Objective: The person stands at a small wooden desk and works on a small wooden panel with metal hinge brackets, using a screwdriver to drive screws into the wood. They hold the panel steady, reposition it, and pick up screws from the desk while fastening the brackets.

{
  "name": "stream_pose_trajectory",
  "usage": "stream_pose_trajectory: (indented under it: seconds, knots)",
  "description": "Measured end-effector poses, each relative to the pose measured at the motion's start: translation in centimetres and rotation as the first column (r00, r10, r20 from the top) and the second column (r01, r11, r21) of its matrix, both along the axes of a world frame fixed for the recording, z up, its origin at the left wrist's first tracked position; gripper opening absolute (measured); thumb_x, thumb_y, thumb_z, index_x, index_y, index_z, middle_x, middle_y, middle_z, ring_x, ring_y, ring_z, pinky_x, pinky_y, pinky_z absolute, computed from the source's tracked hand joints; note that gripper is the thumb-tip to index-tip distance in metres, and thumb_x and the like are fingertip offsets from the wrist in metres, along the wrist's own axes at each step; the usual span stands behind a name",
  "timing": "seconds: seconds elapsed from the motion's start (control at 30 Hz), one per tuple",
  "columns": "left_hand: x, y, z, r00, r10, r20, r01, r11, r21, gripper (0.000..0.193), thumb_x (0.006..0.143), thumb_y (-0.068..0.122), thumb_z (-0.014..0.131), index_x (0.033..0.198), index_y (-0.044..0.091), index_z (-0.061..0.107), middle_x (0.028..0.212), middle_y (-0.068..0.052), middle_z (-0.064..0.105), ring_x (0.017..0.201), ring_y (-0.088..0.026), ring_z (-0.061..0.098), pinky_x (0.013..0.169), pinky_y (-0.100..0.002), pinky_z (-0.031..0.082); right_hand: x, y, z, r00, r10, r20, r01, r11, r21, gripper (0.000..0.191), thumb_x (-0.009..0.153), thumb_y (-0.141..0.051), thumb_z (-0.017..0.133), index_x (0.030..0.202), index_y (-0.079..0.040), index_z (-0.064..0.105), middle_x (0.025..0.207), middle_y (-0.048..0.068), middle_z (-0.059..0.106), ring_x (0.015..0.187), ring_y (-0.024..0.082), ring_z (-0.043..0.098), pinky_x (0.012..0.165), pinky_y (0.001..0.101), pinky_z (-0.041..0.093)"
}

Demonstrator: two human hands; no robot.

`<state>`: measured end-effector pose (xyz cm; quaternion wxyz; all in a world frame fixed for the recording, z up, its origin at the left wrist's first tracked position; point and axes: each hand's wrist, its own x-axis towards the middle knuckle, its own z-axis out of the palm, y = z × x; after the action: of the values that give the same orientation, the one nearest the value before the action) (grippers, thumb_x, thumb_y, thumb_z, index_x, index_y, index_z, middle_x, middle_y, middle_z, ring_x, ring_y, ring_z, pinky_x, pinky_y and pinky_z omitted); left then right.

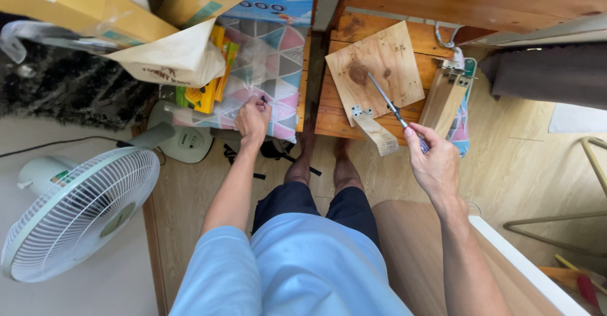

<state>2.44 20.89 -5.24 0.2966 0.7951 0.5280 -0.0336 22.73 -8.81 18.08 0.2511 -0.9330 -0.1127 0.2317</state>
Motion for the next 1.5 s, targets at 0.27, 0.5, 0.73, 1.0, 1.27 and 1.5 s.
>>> stream_pose_trajectory:
  seconds: [0.27, 0.5, 0.73, 1.0, 1.27, 1.5]
  knots:
    - [6.3, -4.4, -1.5, 0.898, 0.325, 0.297, 0.015, 0.652, -0.758, 0.023, 0.084, 0.01, 0.075, 0.104, -0.001, 0.074, 0.085, -0.01, 0.077, 0.068, -0.013, 0.071, 0.056, -0.025, 0.053, 3.1, -3.0, -0.7, 0.909, -0.215, -0.357, 0.249, 0.967, 0.05, 0.03, 0.094, -0.031, 0.075, 0.107, -0.005, 0.079, 0.071, 0.004, 0.072, 0.058, 0.009, 0.063, 0.053, 0.0267, 0.048]
    - [12.1, -9.1, -1.5, 0.779, 0.289, 0.557, 0.403, 0.45, -0.797, 0.021, 0.094, 0.011, 0.076, 0.109, -0.003, 0.072, 0.096, -0.008, 0.077, 0.081, -0.012, 0.073, 0.075, -0.025, 0.059, 6.7, -4.7, -2.2, 0.965, -0.02, -0.261, 0.016, 1.0, -0.017, 0.033, 0.085, -0.026, 0.083, 0.11, -0.005, 0.08, 0.092, 0.008, 0.08, 0.079, 0.012, 0.072, 0.072, 0.0272, 0.055]
    - [14.3, -10.9, -1.2, 0.795, 0.185, 0.578, 0.465, 0.425, -0.777, 0.019, 0.095, 0.012, 0.075, 0.106, -0.003, 0.073, 0.094, -0.005, 0.076, 0.083, -0.009, 0.071, 0.078, -0.024, 0.056, 7.9, -5.0, -2.8, 0.951, -0.028, -0.309, 0.017, 0.999, -0.038, 0.031, 0.085, -0.025, 0.083, 0.111, -0.007, 0.08, 0.095, 0.008, 0.081, 0.08, 0.012, 0.073, 0.074, 0.0277, 0.056]
    - [15.0, -11.3, -1.5, 0.81, 0.138, 0.571, 0.473, 0.422, -0.773, 0.018, 0.094, 0.013, 0.075, 0.105, -0.001, 0.074, 0.093, -0.003, 0.076, 0.082, -0.008, 0.07, 0.077, -0.024, 0.056, 8.3, -4.9, -3.3, 0.952, -0.004, -0.307, -0.01, 0.999, -0.045, 0.031, 0.086, -0.024, 0.082, 0.111, -0.007, 0.08, 0.094, 0.008, 0.081, 0.079, 0.011, 0.073, 0.073, 0.0276, 0.056]
    - [15.3, -11.3, -2.3, 0.809, 0.061, 0.585, 0.513, 0.415, -0.752, 0.018, 0.095, 0.015, 0.074, 0.104, -0.002, 0.075, 0.09, -0.002, 0.075, 0.082, -0.008, 0.07, 0.076, -0.025, 0.056, 9.2, -5.1, -4.0, 0.944, 0.028, -0.327, -0.058, 0.995, -0.083, 0.031, 0.085, -0.027, 0.081, 0.111, -0.01, 0.081, 0.09, 0.006, 0.081, 0.075, 0.011, 0.072, 0.07, 0.0287, 0.056]
    - [15.7, -10.4, -1.1, 0.739, -0.286, 0.61, 0.66, 0.49, -0.569, 0.018, 0.096, 0.018, 0.072, 0.107, 0.004, 0.075, 0.092, -0.007, 0.077, 0.085, -0.016, 0.071, 0.078, -0.03, 0.057, 10.8, -5.7, -5.1, 0.932, 0.099, -0.349, -0.135, 0.988, -0.081, 0.029, 0.084, -0.029, 0.082, 0.106, -0.01, 0.082, 0.088, 0.006, 0.08, 0.074, 0.011, 0.071, 0.069, 0.0295, 0.055]
